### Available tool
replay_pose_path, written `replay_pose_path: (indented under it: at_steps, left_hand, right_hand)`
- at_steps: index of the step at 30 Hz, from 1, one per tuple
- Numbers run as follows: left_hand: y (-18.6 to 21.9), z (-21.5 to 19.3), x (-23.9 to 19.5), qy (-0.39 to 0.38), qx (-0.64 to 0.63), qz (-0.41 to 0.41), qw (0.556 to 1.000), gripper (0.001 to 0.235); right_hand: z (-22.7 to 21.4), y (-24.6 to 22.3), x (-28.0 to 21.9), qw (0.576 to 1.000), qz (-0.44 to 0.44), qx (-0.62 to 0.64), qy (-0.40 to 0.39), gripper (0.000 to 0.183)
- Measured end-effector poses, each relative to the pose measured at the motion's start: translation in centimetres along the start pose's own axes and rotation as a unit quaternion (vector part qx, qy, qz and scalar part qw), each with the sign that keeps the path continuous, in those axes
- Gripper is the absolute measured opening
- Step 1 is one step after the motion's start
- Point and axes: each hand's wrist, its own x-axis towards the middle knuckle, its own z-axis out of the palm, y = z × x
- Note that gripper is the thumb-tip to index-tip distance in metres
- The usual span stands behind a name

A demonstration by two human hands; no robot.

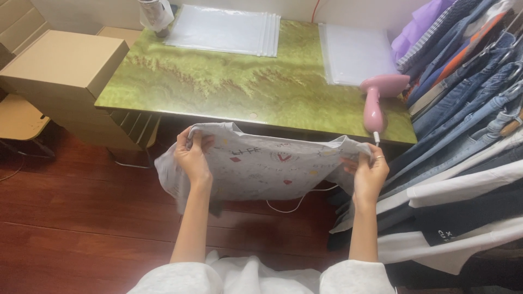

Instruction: The person lays a gray graphic t-shirt flat on a table and uses a pink handheld garment steamer to remove wrinkles. They steam the front, flip the shirt, and steam the back before folding it.

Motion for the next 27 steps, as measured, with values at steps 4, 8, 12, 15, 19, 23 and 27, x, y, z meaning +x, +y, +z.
replay_pose_path:
  at_steps: [4,8,12,15,19,23,27]
  left_hand:
    - [0.2,-0.8,0.5,0.01,0.016,0.009,1.0,0.008]
    - [-0.1,-1.8,1.9,0.018,0.049,0.007,0.999,0.011]
    - [-1.3,-1.9,3.4,0.015,0.057,0.002,0.998,0.012]
    - [-1.9,-1.3,4.5,0.032,0.063,-0.015,0.997,0.014]
    - [-5.2,0.1,7.5,0.036,0.07,-0.023,0.997,0.014]
    - [-7.6,4.3,12.1,0.021,0.052,-0.024,0.998,0.012]
    - [-10.3,8.6,18.2,0.012,0.028,-0.022,0.999,0.013]
  right_hand:
    - [1.3,0.2,0.3,0.999,-0.017,0.021,0.023,0.017]
    - [2.8,2.4,1.9,0.994,-0.091,-0.007,0.056,0.015]
    - [4.4,3.2,2.7,0.99,-0.116,-0.023,0.077,0.014]
    - [5.9,4.5,4.4,0.989,-0.107,-0.038,0.093,0.014]
    - [8.1,6.0,6.9,0.991,-0.095,-0.044,0.089,0.013]
    - [10.4,8.3,12.2,0.993,-0.084,-0.061,0.056,0.012]
    - [14.9,7.1,16.1,0.996,-0.073,-0.035,0.049,0.012]
